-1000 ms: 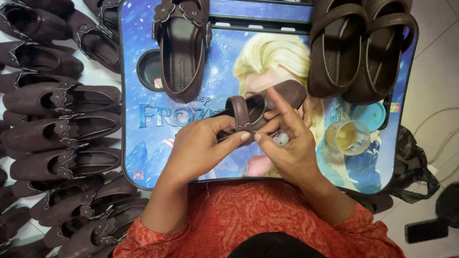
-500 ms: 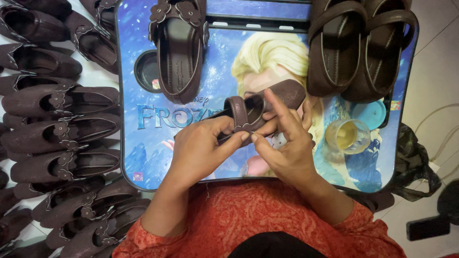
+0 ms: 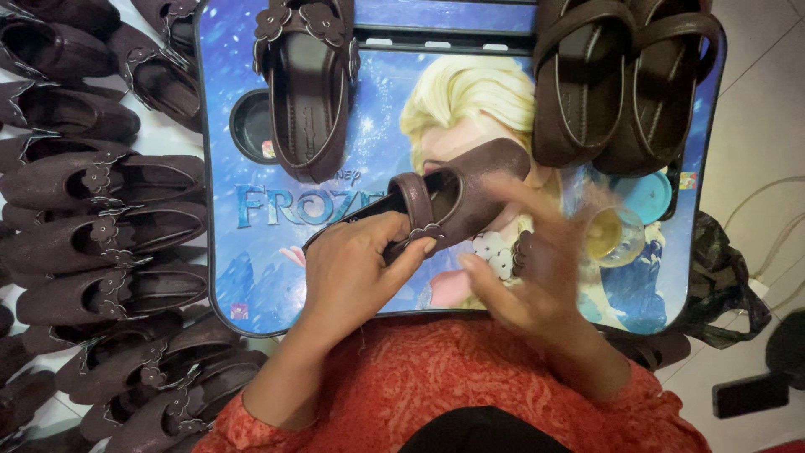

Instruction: The person attaches small flower-shaped decorations to the straps of brown children's shoes. They pick up a shoe, place a flower on the strap, and then set the shoe down on a Frozen-themed tray. This process is repeated for several shoes.

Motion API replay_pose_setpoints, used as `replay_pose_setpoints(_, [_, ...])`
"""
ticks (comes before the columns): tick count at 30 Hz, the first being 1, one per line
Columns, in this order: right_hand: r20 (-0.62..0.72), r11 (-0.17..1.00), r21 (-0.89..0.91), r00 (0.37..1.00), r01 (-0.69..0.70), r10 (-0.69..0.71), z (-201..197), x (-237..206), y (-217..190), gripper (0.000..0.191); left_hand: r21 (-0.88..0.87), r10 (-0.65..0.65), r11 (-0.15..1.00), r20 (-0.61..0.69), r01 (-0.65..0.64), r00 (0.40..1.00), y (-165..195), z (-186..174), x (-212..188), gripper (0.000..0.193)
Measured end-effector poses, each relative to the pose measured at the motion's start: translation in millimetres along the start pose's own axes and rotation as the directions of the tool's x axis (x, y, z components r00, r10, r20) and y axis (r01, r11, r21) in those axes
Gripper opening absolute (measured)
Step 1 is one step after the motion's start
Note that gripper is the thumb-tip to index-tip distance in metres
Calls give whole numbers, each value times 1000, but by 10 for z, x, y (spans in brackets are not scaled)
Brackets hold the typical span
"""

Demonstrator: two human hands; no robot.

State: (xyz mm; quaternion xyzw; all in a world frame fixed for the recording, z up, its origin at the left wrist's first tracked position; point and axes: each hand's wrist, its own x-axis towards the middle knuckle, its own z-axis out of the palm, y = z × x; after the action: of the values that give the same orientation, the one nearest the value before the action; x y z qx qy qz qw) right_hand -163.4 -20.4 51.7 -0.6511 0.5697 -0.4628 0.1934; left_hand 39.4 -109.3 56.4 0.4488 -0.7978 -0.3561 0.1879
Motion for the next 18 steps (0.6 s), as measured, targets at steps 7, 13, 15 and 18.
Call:
replay_pose_setpoints(7, [-346,1000,2,938,19,-17,-231,-316,-52,117,-65,-7,998,37,10,999,54,-65,22,29])
replay_pose_setpoints(13, [-116,992,109,990,-68,80,-142,-390,-42,114,-24,-29,999,48,30,998,141,-60,18,33])
replay_pose_setpoints(15, [-99,993,99,992,-62,72,-117,-423,-50,114,19,1,1000,35,-2,999,145,-22,5,32])
replay_pose_setpoints(18, [-117,990,132,992,-40,56,-69,-479,-24,112,49,67,997,9,-67,998,133,74,-61,30])
